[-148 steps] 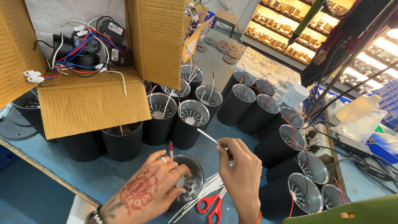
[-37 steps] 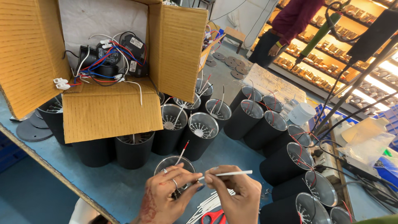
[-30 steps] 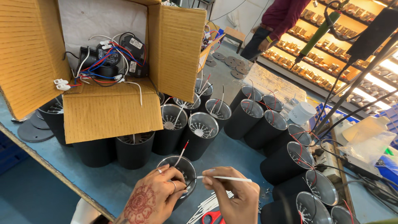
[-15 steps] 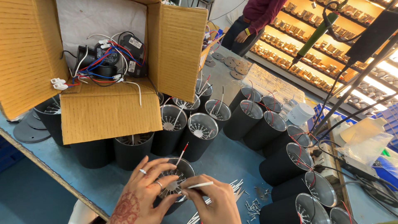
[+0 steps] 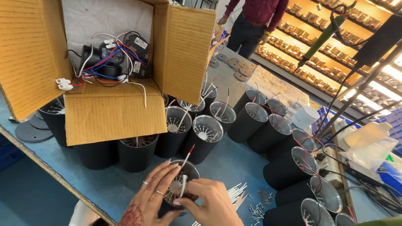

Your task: The person inserts white zip ties into black cylindrical housings containing internal wiring and star-shaped components. They repeatedly pick up zip ties, thread them through the housings, and place the units back on the workbench.

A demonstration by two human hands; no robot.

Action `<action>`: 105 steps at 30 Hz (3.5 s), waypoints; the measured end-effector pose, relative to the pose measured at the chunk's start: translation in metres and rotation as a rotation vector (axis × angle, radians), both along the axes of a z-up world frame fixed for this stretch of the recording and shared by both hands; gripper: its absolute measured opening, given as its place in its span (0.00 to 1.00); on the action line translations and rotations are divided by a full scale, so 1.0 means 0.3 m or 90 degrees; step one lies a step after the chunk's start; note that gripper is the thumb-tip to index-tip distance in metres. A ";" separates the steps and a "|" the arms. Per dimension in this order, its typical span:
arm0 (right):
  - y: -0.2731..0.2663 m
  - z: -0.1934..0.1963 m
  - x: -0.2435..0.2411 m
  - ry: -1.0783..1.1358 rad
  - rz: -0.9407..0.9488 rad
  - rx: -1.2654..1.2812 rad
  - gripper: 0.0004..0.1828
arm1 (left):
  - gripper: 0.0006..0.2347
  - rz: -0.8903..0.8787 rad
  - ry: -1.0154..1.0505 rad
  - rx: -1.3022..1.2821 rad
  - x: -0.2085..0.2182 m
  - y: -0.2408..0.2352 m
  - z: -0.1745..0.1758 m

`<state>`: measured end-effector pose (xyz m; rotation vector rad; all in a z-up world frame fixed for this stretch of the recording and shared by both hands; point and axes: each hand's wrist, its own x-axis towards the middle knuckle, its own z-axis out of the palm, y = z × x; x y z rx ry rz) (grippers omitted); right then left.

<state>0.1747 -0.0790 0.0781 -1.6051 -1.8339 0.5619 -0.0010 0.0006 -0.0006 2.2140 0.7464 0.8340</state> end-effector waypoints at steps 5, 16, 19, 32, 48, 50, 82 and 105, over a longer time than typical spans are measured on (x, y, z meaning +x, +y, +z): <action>-0.020 0.033 0.005 0.128 -0.003 0.017 0.14 | 0.45 0.004 0.006 -0.006 0.005 0.001 -0.027; -0.004 -0.022 -0.055 0.106 -0.096 0.123 0.08 | 0.36 -0.035 -0.010 0.091 0.021 0.007 -0.079; -0.021 -0.026 -0.032 0.146 -0.086 0.103 0.06 | 0.42 -0.018 0.005 0.030 0.017 -0.002 -0.061; -0.006 0.001 -0.028 0.182 -0.026 0.028 0.12 | 0.41 -0.008 0.004 -0.008 0.012 -0.006 -0.028; -0.032 -0.013 -0.007 0.038 -0.050 0.055 0.08 | 0.44 -0.011 0.024 -0.031 0.008 -0.005 -0.015; -0.035 -0.011 -0.004 -0.017 -0.076 0.068 0.08 | 0.43 -0.023 0.024 -0.027 0.007 -0.005 -0.018; -0.045 0.068 0.106 -0.229 -0.092 -0.061 0.19 | 0.18 0.198 0.091 -0.177 0.121 0.034 -0.266; 0.144 -0.002 0.294 -0.104 -0.489 0.276 0.10 | 0.10 -0.041 -0.090 -0.208 0.278 0.065 -0.339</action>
